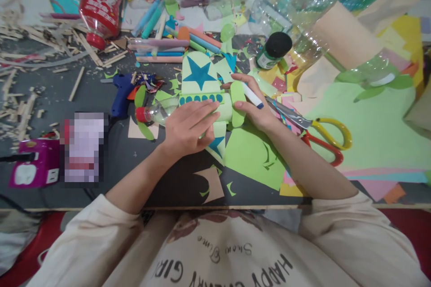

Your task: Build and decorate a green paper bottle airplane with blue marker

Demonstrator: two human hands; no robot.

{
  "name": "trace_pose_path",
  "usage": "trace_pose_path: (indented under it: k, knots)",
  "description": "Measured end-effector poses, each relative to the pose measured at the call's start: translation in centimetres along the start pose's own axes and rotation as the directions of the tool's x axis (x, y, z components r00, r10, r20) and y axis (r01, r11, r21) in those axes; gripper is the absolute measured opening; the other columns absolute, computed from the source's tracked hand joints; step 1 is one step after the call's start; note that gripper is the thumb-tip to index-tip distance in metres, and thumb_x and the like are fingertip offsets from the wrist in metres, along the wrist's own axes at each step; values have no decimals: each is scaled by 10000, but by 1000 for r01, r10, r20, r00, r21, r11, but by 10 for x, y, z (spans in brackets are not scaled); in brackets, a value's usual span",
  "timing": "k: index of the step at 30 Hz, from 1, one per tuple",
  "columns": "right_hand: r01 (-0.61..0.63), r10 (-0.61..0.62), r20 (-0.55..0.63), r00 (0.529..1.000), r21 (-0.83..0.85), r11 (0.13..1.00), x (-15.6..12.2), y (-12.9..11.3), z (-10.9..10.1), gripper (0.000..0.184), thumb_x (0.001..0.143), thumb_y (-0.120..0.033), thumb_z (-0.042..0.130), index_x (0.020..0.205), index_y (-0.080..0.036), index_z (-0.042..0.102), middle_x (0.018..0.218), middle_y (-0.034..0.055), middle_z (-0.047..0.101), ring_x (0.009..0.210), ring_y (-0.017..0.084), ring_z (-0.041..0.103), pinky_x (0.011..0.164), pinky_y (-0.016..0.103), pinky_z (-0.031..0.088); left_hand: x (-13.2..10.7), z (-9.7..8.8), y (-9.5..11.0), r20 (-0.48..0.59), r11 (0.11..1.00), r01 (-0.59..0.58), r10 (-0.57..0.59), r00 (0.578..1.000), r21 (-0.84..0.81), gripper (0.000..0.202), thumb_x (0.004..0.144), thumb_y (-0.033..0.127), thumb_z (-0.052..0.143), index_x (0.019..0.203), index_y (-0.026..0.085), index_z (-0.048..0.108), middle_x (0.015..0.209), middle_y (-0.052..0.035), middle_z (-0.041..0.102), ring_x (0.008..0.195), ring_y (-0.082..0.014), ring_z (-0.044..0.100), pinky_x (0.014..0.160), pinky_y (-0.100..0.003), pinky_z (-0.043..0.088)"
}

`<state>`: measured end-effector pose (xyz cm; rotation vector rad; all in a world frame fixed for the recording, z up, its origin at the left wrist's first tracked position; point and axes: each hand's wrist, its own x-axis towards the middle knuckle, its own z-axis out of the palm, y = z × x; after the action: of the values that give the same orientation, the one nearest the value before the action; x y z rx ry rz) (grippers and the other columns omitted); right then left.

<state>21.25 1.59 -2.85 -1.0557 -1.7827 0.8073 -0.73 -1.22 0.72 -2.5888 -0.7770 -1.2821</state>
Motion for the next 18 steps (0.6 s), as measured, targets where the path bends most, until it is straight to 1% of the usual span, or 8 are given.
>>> trace_pose_path:
  k: [3,7,10,13,14,15,16,18]
  knots:
    - [-49,37,64,997,203,978,0,2,1,548,879,-544,608,1354,-316,459,1233,56,687,1164,236,657,931,441,572,0,-1,0,52,1000,-24,25,998,-18,246,864,176,531,1066,163,670,1080,-97,773,1049,-235,728,917,-369,594]
    - [-96,92,29,995,224,970,2,2,2,587,824,-619,647,1309,-320,502,1238,57,679,1192,252,634,978,475,549,0,-4,1,130,999,-35,38,991,-28,286,887,195,529,1143,179,655,1129,-82,762,1083,-231,712,912,-368,580]
    - [-68,81,-41,996,249,966,5,-4,-2,563,802,-629,672,1266,-342,533,1199,37,692,1131,242,663,977,469,554,2,-6,1,166,999,-24,29,986,-31,292,906,209,509,1157,169,652,1138,-97,757,1093,-242,704,888,-376,566]
    - [21,24,-175,984,249,968,4,-18,-12,463,815,-572,697,1208,-361,573,1100,9,721,1053,226,700,955,447,570,4,-8,0,186,999,-24,29,982,-31,292,926,235,484,1161,163,642,1132,-103,758,1092,-241,701,889,-376,550]
    - [31,23,-242,970,218,975,1,-24,-15,416,823,-548,702,1175,-352,598,1077,9,725,1037,226,708,948,445,572,4,-8,0,185,999,-28,32,982,-24,292,932,245,476,1164,167,636,1132,-98,758,1090,-237,701,888,-372,546]
    - [42,24,-353,935,178,983,-2,-30,-18,347,842,-533,688,1124,-339,630,1002,4,733,962,219,726,902,434,585,5,-8,0,179,999,-34,36,983,-15,289,937,255,470,1162,171,631,1129,-94,759,1082,-231,703,885,-366,544]
    - [17,44,-470,882,125,992,-7,-36,-20,262,885,-510,645,1068,-324,661,898,-8,726,858,198,730,840,409,594,5,-8,0,173,999,-42,42,984,-3,283,940,262,467,1156,173,627,1120,-89,761,1070,-227,706,879,-358,542]
    - [-19,67,-588,806,87,996,-18,-46,-21,230,923,-485,601,967,-288,711,727,-27,676,650,158,682,656,345,578,6,-8,0,171,998,-53,48,984,24,267,946,272,465,1140,176,621,1100,-83,766,1046,-222,710,862,-347,537]
